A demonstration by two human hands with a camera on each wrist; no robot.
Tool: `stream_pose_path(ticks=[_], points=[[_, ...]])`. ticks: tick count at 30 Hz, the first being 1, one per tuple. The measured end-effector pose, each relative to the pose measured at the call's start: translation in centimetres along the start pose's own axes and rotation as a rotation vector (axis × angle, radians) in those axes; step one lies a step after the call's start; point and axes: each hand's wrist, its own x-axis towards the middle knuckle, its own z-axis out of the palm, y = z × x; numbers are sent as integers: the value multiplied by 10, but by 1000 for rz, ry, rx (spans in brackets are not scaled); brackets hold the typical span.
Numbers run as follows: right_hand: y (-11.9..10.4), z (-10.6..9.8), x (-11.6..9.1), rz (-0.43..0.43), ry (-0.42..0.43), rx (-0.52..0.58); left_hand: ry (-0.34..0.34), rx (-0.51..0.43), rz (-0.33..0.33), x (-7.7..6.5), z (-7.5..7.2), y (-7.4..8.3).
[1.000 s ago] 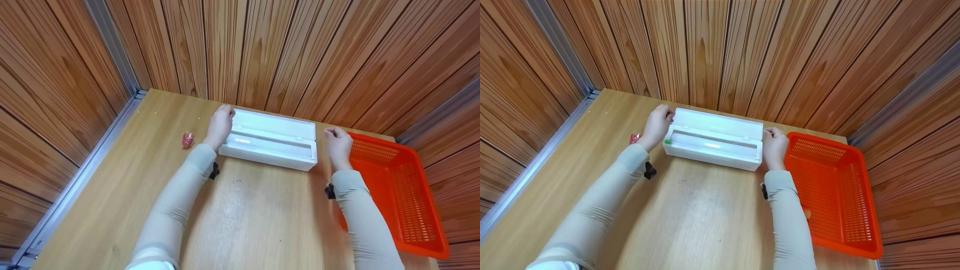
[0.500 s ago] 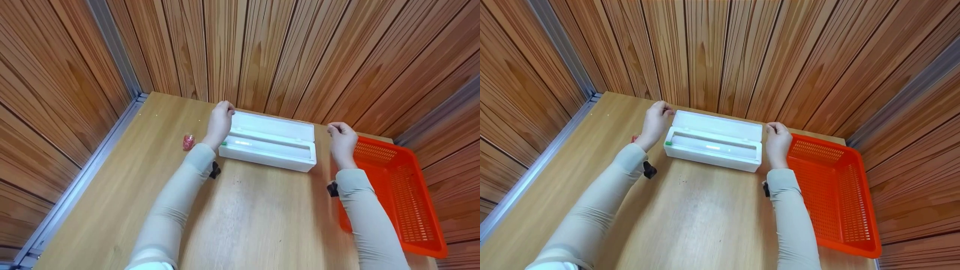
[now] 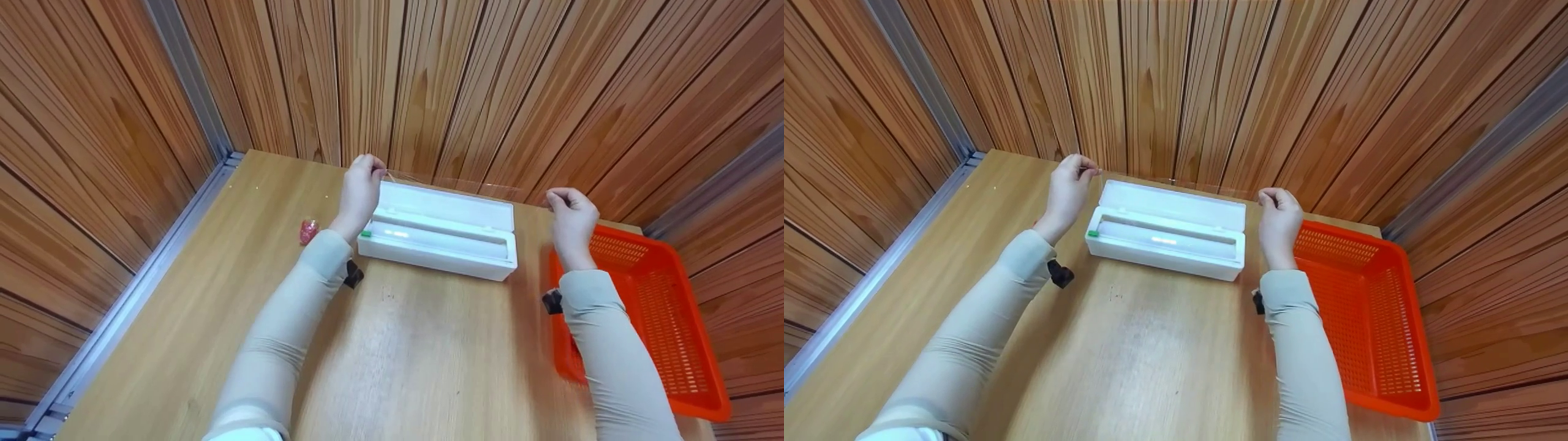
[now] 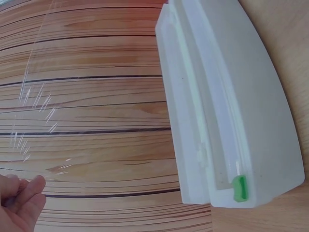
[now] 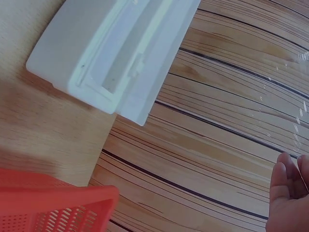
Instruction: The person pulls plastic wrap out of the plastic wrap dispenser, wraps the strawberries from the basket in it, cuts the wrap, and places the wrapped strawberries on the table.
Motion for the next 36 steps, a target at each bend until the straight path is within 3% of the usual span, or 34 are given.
stream_pose_path(ticks=[7, 18, 26, 30, 36], points=[[-10, -4, 1, -47, 43, 32, 49, -35, 46, -1, -3, 9], [-39, -11, -11, -43, 44, 137, 81, -115, 60, -5, -11, 20], [-44, -16, -10, -63, 36, 270, 86, -167, 91, -9, -18, 28], [-41, -22, -12, -30, 2, 305, 59, -144, 138, -13, -24, 30], [-28, -34, -23, -49, -55, 358, -1, -45, 249, -26, -36, 32]])
